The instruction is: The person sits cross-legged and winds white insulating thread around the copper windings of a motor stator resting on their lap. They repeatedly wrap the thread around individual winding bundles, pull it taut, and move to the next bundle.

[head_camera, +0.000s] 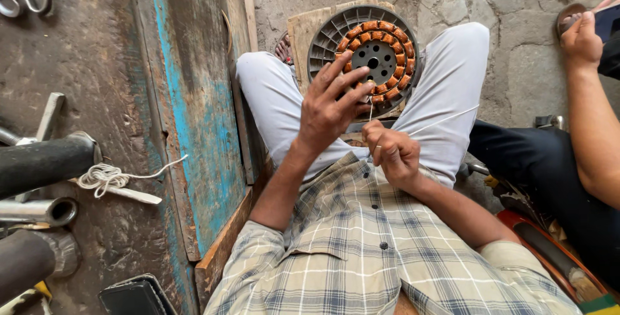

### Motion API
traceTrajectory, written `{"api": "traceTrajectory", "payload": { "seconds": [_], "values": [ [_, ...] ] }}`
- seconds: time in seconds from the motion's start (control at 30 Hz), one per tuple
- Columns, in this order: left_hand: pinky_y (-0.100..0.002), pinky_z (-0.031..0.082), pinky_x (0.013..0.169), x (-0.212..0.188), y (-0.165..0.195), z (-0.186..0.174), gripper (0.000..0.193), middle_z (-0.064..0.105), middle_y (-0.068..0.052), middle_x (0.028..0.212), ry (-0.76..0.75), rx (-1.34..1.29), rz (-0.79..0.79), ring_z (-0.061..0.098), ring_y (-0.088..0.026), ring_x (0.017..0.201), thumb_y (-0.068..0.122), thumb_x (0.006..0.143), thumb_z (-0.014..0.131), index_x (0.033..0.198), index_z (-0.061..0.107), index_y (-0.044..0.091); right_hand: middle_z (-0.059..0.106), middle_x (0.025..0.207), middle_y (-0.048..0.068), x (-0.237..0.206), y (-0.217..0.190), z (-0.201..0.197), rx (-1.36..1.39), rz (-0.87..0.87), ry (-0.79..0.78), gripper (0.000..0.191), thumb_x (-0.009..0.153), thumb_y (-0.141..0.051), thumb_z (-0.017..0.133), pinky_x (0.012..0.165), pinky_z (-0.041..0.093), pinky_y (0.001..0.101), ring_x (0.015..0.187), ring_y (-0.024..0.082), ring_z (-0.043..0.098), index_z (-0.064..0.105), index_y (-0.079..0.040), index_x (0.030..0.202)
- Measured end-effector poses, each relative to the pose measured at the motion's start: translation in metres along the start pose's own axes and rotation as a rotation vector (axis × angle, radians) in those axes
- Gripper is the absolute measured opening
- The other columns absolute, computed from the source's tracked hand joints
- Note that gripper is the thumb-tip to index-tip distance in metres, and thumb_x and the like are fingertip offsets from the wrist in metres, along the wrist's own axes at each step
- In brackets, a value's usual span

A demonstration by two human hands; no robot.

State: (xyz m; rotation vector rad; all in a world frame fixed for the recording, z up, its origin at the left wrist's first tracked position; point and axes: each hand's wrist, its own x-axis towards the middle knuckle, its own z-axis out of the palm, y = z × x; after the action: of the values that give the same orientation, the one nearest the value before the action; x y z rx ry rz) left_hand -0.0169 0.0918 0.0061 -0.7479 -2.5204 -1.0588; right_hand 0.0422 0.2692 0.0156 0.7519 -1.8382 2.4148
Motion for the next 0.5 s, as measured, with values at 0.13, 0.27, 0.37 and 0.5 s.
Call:
{"api": "traceTrajectory", "payload": {
  "seconds": [0.13, 0.27, 0.37, 0.5],
  "values": [
    [-0.049, 0.042, 0.124, 0.004, -0.005, -0.006, 0.045, 0.060, -0.003, 0.144, -0.012, 0.013, 0.060, 0.044, -0.030, 0.148, 0.031, 0.085, 0.084, 0.125, 0.070, 0.019, 0.055, 0.066, 0.004, 0.003, -0.008, -0.012, -0.171, -0.042, -0.210, 0.051, 0.115, -0.035, 0.040, 0.090, 0.048, 0.0429, 0.063, 0.019, 0.053, 0.053, -0.008, 0.074],
    [-0.048, 0.045, 0.123, 0.004, -0.006, -0.007, 0.043, 0.059, -0.005, 0.145, -0.009, 0.001, 0.080, 0.044, -0.030, 0.147, 0.030, 0.087, 0.083, 0.126, 0.071, 0.018, 0.059, 0.066, 0.002, 0.004, -0.014, -0.023, -0.243, -0.019, -0.246, 0.049, 0.112, -0.038, 0.044, 0.095, 0.051, 0.0431, 0.062, 0.016, 0.057, 0.057, -0.009, 0.075],
    [-0.045, 0.048, 0.122, 0.003, -0.007, -0.008, 0.039, 0.060, -0.003, 0.144, -0.005, -0.009, 0.082, 0.046, -0.029, 0.147, 0.028, 0.089, 0.082, 0.126, 0.072, 0.019, 0.060, 0.067, 0.002, 0.004, -0.016, -0.025, -0.243, 0.003, -0.242, 0.049, 0.113, -0.038, 0.044, 0.097, 0.051, 0.0447, 0.062, 0.016, 0.057, 0.055, -0.009, 0.075],
    [-0.043, 0.050, 0.120, 0.001, -0.012, -0.009, 0.036, 0.061, -0.002, 0.142, -0.003, -0.014, 0.100, 0.047, -0.028, 0.146, 0.023, 0.089, 0.082, 0.124, 0.074, 0.020, 0.059, 0.068, 0.003, 0.006, -0.016, -0.023, -0.221, -0.018, -0.243, 0.049, 0.113, -0.037, 0.044, 0.096, 0.050, 0.0454, 0.063, 0.018, 0.057, 0.056, -0.008, 0.076]
  ]
}}
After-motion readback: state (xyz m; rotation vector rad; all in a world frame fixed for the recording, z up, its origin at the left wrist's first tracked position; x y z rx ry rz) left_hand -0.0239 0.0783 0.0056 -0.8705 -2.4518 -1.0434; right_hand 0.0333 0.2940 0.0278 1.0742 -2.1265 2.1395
